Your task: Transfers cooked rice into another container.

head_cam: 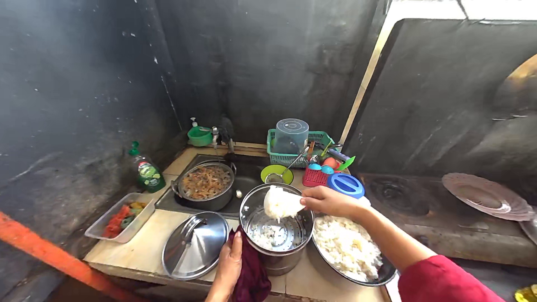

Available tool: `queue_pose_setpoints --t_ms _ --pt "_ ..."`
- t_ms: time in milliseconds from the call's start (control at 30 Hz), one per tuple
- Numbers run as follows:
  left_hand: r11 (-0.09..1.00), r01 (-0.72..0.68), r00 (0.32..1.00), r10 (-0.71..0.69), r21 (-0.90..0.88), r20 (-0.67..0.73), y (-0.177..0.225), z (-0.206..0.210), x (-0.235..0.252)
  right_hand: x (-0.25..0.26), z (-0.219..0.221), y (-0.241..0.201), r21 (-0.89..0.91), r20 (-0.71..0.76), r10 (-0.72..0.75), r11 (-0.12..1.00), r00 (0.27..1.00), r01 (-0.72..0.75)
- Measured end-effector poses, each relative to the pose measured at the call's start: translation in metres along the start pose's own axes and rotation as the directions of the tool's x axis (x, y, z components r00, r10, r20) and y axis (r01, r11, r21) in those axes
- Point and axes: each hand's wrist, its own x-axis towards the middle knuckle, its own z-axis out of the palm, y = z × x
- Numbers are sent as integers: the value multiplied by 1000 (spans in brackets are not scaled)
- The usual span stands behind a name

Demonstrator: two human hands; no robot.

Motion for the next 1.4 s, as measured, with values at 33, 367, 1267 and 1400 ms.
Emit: queue_pose_setpoints --t_ms 33,367,1267,1400 --pt "1000 8 1000 -8 10 5 0 0 1 -12 -2 1 83 -48 37 996 998 -33" --pt "1000 -1 1000 2 14 -6 -2 2 0 -190 -7 -5 -296 -712 -31 919 701 -260" --pt "997 -2 1000 2 72 -6 5 -2 -4 -142 -4 -14 -43 -725 190 947 662 -319" --pt "998 10 1000 -9 65 -8 2 -2 -5 -57 -6 -51 -469 -327 93 848 940 -247"
